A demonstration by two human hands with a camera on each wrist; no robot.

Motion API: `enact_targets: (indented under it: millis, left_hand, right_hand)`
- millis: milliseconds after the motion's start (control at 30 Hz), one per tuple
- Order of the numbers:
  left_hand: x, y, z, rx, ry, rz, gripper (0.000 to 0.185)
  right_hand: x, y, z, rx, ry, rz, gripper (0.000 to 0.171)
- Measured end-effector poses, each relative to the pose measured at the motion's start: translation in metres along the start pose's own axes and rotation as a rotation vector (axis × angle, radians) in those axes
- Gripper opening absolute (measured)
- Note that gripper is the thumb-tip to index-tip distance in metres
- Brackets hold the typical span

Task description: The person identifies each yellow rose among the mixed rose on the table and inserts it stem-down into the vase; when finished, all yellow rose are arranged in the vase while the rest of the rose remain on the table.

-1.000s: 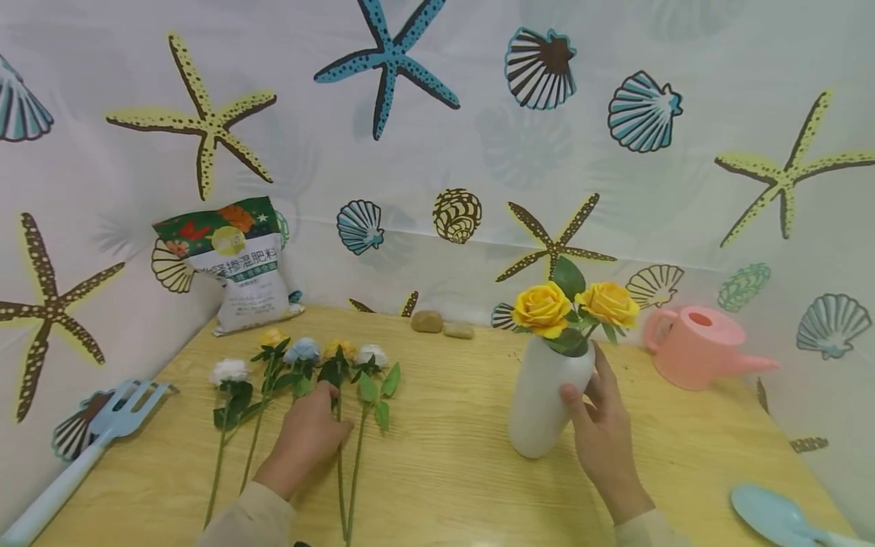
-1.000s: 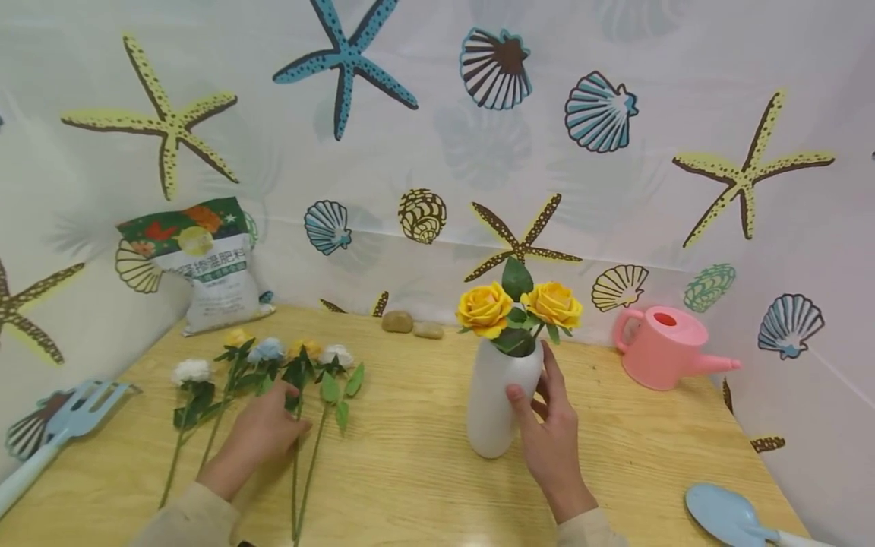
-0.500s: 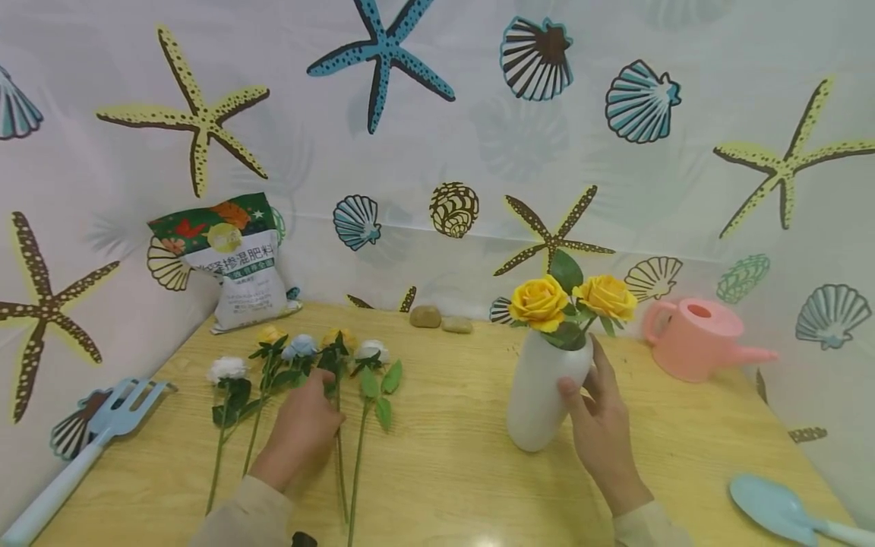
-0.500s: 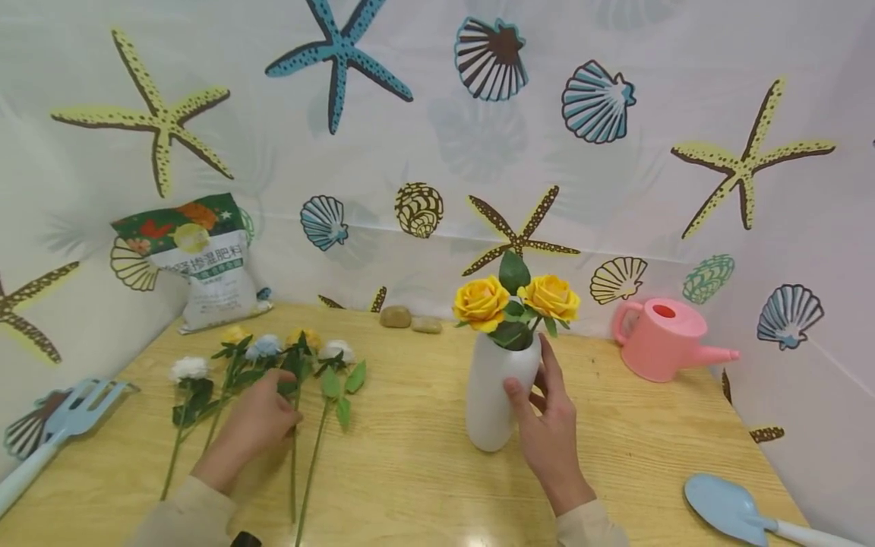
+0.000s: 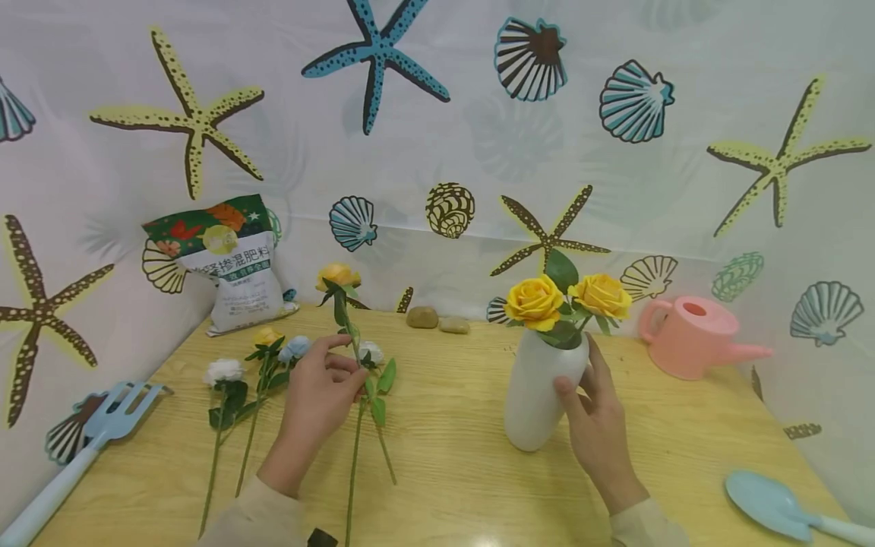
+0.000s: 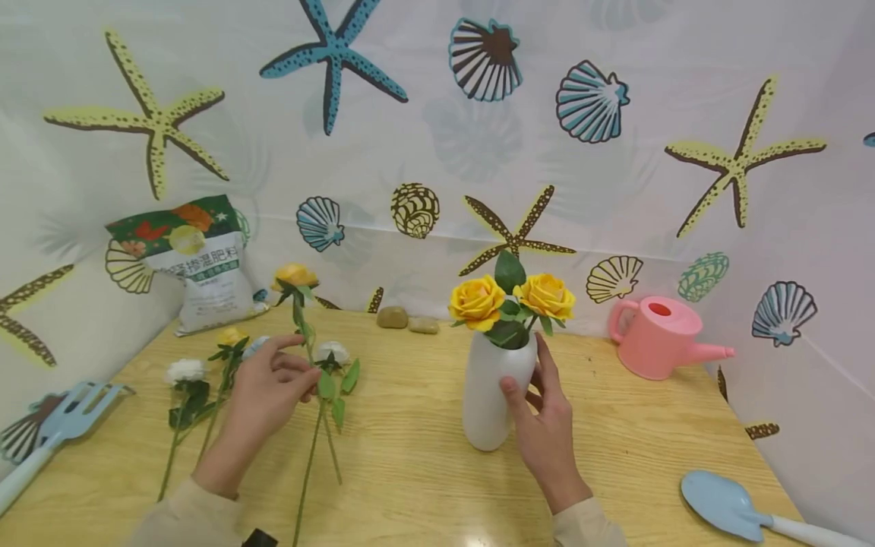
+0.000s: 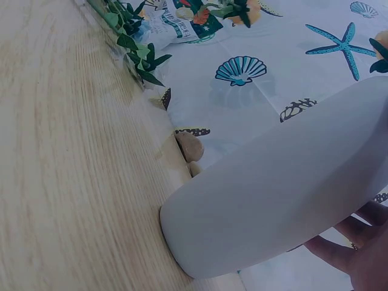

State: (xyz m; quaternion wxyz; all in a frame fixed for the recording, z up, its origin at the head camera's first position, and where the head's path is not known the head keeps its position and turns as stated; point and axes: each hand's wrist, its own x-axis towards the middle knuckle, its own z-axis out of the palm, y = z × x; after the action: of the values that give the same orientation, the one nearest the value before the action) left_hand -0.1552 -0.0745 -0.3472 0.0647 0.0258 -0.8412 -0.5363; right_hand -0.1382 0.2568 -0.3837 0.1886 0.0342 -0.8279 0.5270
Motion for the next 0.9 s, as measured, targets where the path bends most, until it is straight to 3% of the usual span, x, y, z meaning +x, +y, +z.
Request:
enact_targets:
  millis: [133, 367, 600, 900]
  left_hand:
    - [-0.002, 0.019, 0.019, -0.236, 0.082, 0.045, 0.053]
    - [-0.01, 0.05, 0.065, -0.596, 0.2, 0.222, 0.052]
    - [-0.016, 0.078, 0.102, -0.817, 0.314, 0.363, 0.049]
    - [-0.009, 0.102, 0.124, -1.036, 0.463, 0.424, 0.049]
  right_hand:
    - [0.001, 0.0, -0.001, -0.002, 0.004, -0.004, 0.069]
    - [0.001, 0.002, 0.0, 0.006, 0.015, -0.008, 0.069]
    - [0.003, 0.002, 0.003, 0.03, 0.015, -0.021, 0.07]
    - [0.004, 0.004, -0.001, 0.022, 0.022, -0.003, 0.071]
